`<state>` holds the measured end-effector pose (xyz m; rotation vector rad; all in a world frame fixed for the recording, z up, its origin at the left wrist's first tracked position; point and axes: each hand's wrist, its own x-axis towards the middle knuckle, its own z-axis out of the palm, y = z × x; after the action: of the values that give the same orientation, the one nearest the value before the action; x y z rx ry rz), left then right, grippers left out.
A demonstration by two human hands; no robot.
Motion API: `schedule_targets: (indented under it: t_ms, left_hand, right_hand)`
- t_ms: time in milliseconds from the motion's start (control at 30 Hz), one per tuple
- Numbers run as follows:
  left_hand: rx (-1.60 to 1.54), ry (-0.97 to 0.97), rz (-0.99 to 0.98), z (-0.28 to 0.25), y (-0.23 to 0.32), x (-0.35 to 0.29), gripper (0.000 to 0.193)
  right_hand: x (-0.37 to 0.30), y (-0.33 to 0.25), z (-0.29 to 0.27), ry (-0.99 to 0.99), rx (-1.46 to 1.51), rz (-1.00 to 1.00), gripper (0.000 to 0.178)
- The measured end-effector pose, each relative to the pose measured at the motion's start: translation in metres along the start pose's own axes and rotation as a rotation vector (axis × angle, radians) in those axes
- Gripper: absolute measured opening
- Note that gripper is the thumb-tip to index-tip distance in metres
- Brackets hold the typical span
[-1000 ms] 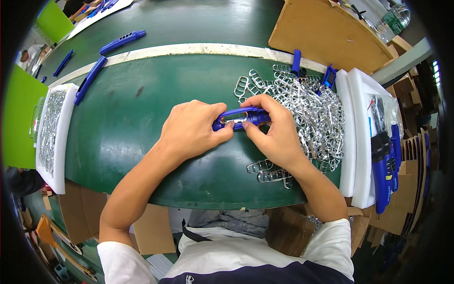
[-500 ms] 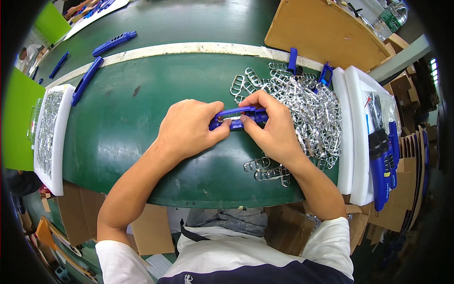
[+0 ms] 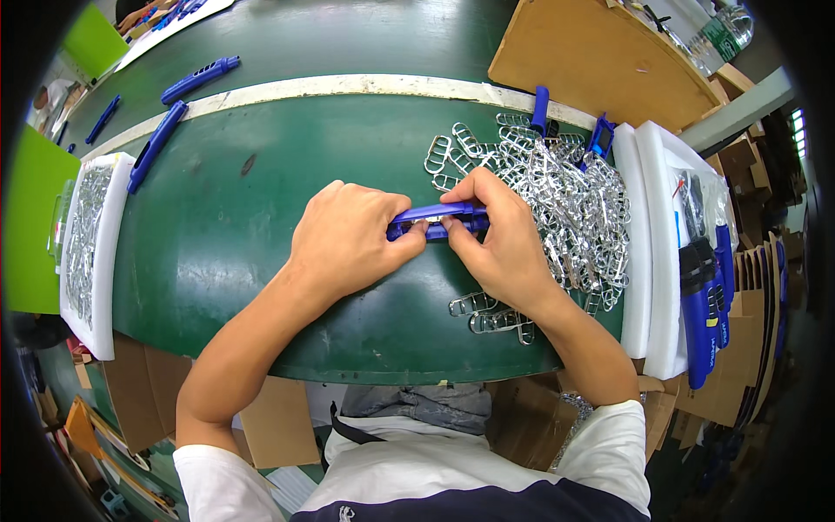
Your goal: The person assembles metal spring clips into blue plastic device housings by hand.
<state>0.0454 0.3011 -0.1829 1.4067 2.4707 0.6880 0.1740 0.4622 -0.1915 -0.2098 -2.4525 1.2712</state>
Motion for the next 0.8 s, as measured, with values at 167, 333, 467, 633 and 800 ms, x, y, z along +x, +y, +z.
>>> schedule_targets:
  t_ms: [167,333,467,633,800]
  left_hand:
    - [-0.005,0.086,0.187,-0.004,-0.018,-0.002,0.021]
    - [-0.081,0.054,0.238,-0.017,-0.027,-0.003,0.022]
    - [0.058,0.178,0.263,-0.014,-0.028,-0.002,0.035]
    - [0.122,0.253,0.280,-0.010,-0.025,0.000,0.073]
    - [0.161,0.336,0.305,-0.003,-0.027,0.000,0.073]
  right_hand:
    - [0.006,0.010,-0.006,0.090,-0.088,-0.204,0.023]
    - [0.010,0.015,-0.019,-0.007,-0.094,-0.350,0.035]
    - [0.007,0.013,-0.016,-0.093,-0.125,-0.378,0.052]
    - [0.007,0.012,-0.021,-0.124,-0.167,-0.331,0.049]
    - [0.006,0.008,-0.021,-0.089,-0.156,-0.355,0.047]
